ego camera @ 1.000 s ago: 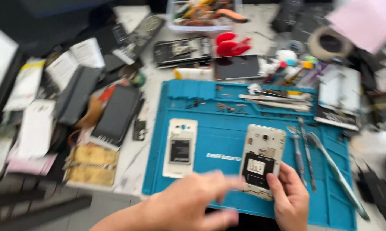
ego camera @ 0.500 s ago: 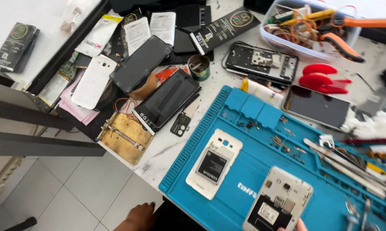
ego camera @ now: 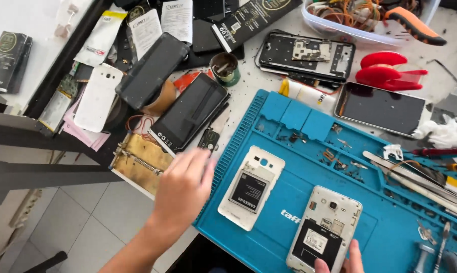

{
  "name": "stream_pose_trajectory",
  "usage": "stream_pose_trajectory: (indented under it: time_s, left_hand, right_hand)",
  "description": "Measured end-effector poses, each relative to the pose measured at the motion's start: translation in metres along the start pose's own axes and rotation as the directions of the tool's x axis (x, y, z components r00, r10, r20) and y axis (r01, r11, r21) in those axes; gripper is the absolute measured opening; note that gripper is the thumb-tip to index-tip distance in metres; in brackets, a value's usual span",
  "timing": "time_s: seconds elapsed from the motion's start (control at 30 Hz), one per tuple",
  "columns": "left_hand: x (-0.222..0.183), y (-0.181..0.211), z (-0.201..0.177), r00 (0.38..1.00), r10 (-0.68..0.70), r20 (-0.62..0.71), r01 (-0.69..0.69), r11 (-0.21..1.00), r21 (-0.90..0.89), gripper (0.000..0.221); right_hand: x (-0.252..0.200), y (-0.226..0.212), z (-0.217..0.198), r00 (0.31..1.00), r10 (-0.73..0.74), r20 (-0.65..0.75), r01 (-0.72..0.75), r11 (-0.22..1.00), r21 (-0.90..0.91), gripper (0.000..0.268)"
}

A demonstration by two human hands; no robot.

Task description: The person disassembles a white smartphone on a blue work mat, using a screwdriver to remove screws and a prying tool to separate the back cover. They then use a knife to pry open the screen assembly and remove internal components.

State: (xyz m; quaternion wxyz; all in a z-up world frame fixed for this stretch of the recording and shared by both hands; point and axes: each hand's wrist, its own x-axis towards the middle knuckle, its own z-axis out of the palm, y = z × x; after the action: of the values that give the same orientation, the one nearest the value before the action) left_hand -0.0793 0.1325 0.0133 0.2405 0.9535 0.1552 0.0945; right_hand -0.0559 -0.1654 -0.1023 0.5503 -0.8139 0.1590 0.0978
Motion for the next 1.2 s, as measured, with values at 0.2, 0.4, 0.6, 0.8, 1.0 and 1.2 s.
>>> stream_pose_trajectory:
  time_s: [0.2,0.4,0.6,0.8,1.0,1.2]
  left_hand:
    - [0.034,-0.021,0.029,0.973,-0.225,-0.059,0.226,0.86,0.458,0.034]
    - [0.033,-0.024,0.032,0.965,-0.26,0.033,0.226,0.891,0.393,0.05]
    - [0.025,-0.024,0.02,0.971,-0.237,-0.001,0.213,0.872,0.441,0.036]
    - [0.025,0.015,-0.022,0.98,-0.08,-0.183,0.098,0.991,0.094,0.039]
    - [0.022,0.09,0.008,0.967,0.005,0.254,0.171,0.725,-0.667,0.037]
    - [-0.02,0.138,0.054,0.948,0.304,0.092,-0.108,0.58,-0.807,0.037]
  right_hand:
    - [-0.006,0.007,-0.002,0.999,-0.008,-0.047,0.011,0.998,0.065,0.087]
    - [-0.009,-0.035,-0.018,0.994,0.097,0.045,-0.086,0.976,-0.201,0.085]
    - [-0.013,-0.064,-0.027,0.992,0.081,0.093,-0.033,0.901,-0.432,0.084]
    - [-0.019,-0.049,-0.017,0.846,-0.532,-0.041,0.47,0.779,-0.415,0.059]
    - [-0.008,-0.06,-0.035,0.732,-0.679,0.05,0.612,0.623,-0.487,0.05]
    - [-0.01,-0.095,-0.061,0.895,-0.438,0.088,0.428,0.896,0.117,0.049]
